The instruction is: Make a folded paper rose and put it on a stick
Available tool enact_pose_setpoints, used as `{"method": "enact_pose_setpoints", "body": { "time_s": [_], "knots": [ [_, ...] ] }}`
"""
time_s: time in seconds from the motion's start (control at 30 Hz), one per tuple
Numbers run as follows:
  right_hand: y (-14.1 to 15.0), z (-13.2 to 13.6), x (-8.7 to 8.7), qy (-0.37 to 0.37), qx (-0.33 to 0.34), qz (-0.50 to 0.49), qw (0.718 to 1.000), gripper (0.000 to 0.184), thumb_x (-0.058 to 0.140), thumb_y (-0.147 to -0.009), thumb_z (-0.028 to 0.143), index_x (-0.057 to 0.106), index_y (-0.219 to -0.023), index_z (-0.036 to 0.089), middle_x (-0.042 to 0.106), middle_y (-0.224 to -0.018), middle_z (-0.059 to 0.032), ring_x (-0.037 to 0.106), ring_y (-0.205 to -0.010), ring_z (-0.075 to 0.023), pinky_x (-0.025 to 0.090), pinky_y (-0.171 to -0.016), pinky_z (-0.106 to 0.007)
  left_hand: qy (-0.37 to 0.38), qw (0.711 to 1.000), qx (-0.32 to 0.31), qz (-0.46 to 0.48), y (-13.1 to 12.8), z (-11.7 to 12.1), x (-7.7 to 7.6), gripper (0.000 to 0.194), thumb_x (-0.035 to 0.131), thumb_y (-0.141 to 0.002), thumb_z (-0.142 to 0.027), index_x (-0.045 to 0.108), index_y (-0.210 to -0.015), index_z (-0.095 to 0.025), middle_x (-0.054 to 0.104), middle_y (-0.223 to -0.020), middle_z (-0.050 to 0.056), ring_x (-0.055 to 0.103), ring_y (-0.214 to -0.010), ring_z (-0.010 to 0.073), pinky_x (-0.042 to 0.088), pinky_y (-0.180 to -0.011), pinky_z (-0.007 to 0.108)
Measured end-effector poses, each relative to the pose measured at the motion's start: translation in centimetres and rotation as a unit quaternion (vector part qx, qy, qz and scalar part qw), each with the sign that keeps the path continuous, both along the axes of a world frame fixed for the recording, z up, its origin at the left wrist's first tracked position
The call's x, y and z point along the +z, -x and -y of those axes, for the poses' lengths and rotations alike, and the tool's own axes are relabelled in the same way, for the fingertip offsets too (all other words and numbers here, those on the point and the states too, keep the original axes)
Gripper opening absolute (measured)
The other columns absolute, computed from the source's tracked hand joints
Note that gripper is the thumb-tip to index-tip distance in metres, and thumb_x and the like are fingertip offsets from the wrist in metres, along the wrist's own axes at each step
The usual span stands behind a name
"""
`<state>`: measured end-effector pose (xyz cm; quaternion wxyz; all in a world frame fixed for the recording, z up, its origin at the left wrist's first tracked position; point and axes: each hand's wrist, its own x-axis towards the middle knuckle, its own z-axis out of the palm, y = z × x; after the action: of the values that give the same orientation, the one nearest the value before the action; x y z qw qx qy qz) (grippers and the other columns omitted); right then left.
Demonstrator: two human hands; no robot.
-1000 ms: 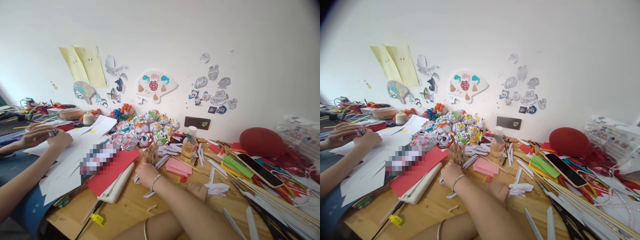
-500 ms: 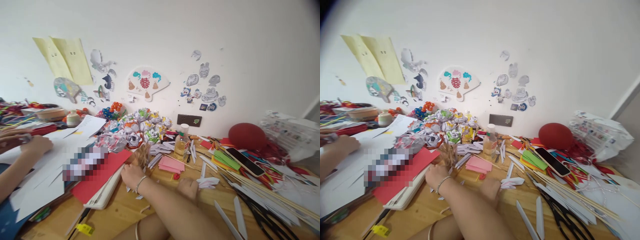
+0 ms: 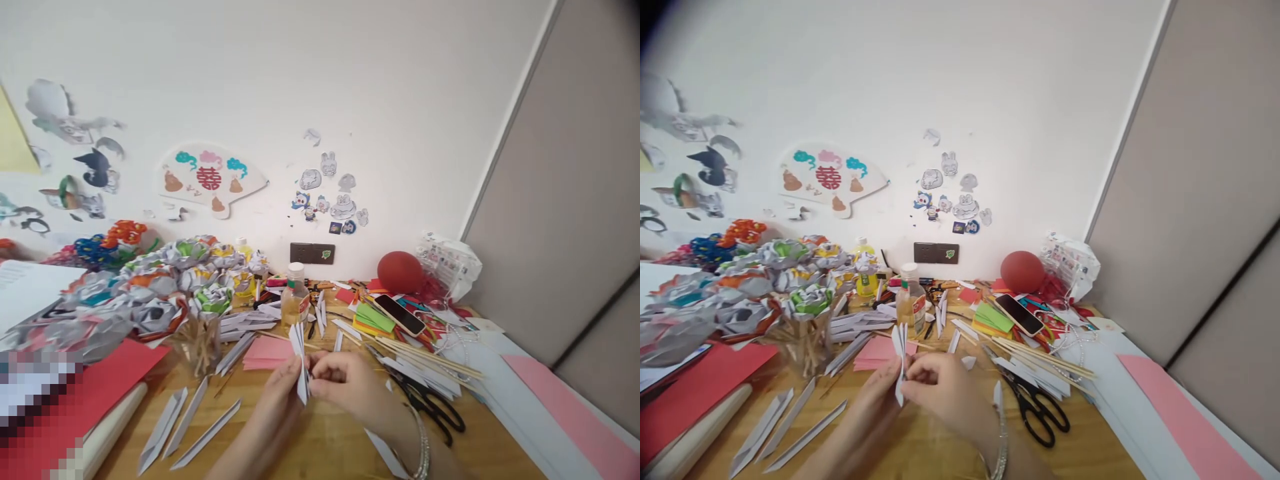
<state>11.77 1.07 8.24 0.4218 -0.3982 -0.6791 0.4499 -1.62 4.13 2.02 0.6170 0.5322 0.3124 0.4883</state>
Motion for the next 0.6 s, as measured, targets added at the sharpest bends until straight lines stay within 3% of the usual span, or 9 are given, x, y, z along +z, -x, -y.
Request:
{"method": "enact_pose_setpoints", "body": {
  "time_s": [0.07, 0.17, 0.3, 0.47, 0.6],
  "knots": [
    [-2.0, -0.3, -1.2, 0.071, -0.033, -0.021, 0.997, 0.012, 0.063, -0.072, 0.028, 0.063, -0.067, 0.017, 0.061, -0.068, 0.0008, 0.054, -0.063, -0.013, 0.04, -0.056, -0.022, 0.047, 0.995, -0.03, 0.083, -0.3, 0.3, 0.1, 0.039, 0.062, -0.076, -0.053, 0.064, -0.079, -0.015, 0.065, -0.088, 0.007, 0.06, -0.079, 0.0195, 0.047, -0.073, 0.033],
    [-2.8, -0.6, -2.6, 0.124, -0.044, -0.019, 0.991, 0.023, 0.066, -0.07, 0.037, 0.062, -0.07, 0.015, 0.058, -0.062, 0.0008, 0.045, -0.052, -0.0094, 0.029, -0.043, -0.019, 0.121, 0.975, -0.069, 0.176, -0.8, 0.6, -0.5, 0.03, 0.074, -0.07, -0.042, 0.063, -0.067, -0.015, 0.061, -0.074, 0.002, 0.053, -0.067, 0.0123, 0.041, -0.064, 0.024],
    [-2.8, -1.0, -4.0, 0.141, -0.03, -0.064, 0.988, 0.034, 0.068, -0.067, 0.047, 0.058, -0.066, 0.014, 0.051, -0.057, 0.0037, 0.037, -0.045, -0.0058, 0.025, -0.041, -0.018, 0.163, 0.97, -0.093, 0.153, -1.0, 0.9, -1.3, 0.027, 0.074, -0.072, -0.037, 0.063, -0.067, -0.013, 0.053, -0.062, -0.002, 0.045, -0.058, 0.0086, 0.036, -0.058, 0.02],
    [-3.5, -1.4, -5.6, 0.197, -0.004, -0.167, 0.966, 0.033, 0.072, -0.063, 0.044, 0.054, -0.067, 0.016, 0.05, -0.061, 0.0052, 0.038, -0.045, -0.0044, 0.027, -0.044, -0.019, 0.191, 0.959, -0.129, 0.163, -0.7, 1.2, -0.6, 0.03, 0.079, -0.065, -0.039, 0.062, -0.064, -0.014, 0.051, -0.068, -0.001, 0.045, -0.064, 0.0111, 0.041, -0.064, 0.026],
    [-4.0, -1.5, -5.8, 0.226, 0.006, -0.232, 0.946, 0.032, 0.074, -0.061, 0.04, 0.052, -0.067, 0.017, 0.045, -0.056, 0.0071, 0.04, -0.045, -0.0059, 0.03, -0.046, -0.02, 0.19, 0.946, -0.174, 0.198, -0.5, 1.1, -0.4, 0.026, 0.076, -0.07, -0.034, 0.062, -0.064, -0.013, 0.045, -0.064, -0.002, 0.043, -0.06, 0.0097, 0.04, -0.064, 0.026]
  ]
}}
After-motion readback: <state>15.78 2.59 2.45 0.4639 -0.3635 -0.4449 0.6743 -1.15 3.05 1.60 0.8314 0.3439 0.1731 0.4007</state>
